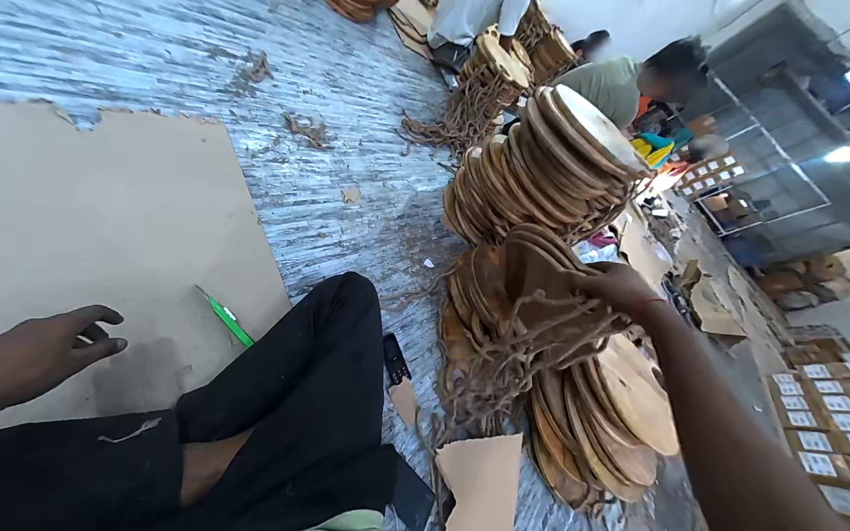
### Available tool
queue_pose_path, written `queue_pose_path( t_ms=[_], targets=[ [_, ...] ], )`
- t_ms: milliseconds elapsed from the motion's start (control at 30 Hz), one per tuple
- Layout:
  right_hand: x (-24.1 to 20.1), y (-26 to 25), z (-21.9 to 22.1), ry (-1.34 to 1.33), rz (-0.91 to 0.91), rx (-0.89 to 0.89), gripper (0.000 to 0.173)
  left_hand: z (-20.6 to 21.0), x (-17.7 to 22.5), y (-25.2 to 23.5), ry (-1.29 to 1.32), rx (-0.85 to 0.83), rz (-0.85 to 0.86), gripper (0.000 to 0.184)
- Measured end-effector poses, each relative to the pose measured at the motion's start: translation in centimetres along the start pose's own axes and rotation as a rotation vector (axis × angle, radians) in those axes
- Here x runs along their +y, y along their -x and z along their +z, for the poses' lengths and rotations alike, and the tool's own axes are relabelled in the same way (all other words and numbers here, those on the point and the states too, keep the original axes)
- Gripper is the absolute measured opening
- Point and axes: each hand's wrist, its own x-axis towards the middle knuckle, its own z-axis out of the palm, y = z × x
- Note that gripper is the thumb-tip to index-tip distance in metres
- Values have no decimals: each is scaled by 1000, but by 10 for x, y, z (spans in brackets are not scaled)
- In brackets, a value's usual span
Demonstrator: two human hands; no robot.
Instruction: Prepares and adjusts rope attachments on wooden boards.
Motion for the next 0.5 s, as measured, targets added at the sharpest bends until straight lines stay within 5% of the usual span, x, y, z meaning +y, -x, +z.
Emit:
queue_pose_path(
  t_ms=[133,267,400,500],
  targets=[
    [-66,31,-30,-156,-132,-22,37,-4,1,-3,26,72,76,39],
    [-149,86,-15,-198,-430,-102,53,-2,20,-4,289,165,176,52],
    [-243,141,16,-191,-978,-182,74,-1,32,1,693,279,256,110],
    [-330,168,39,-71,-1326,-216,77,-18,34,17,936,535,302,139]
  ],
)
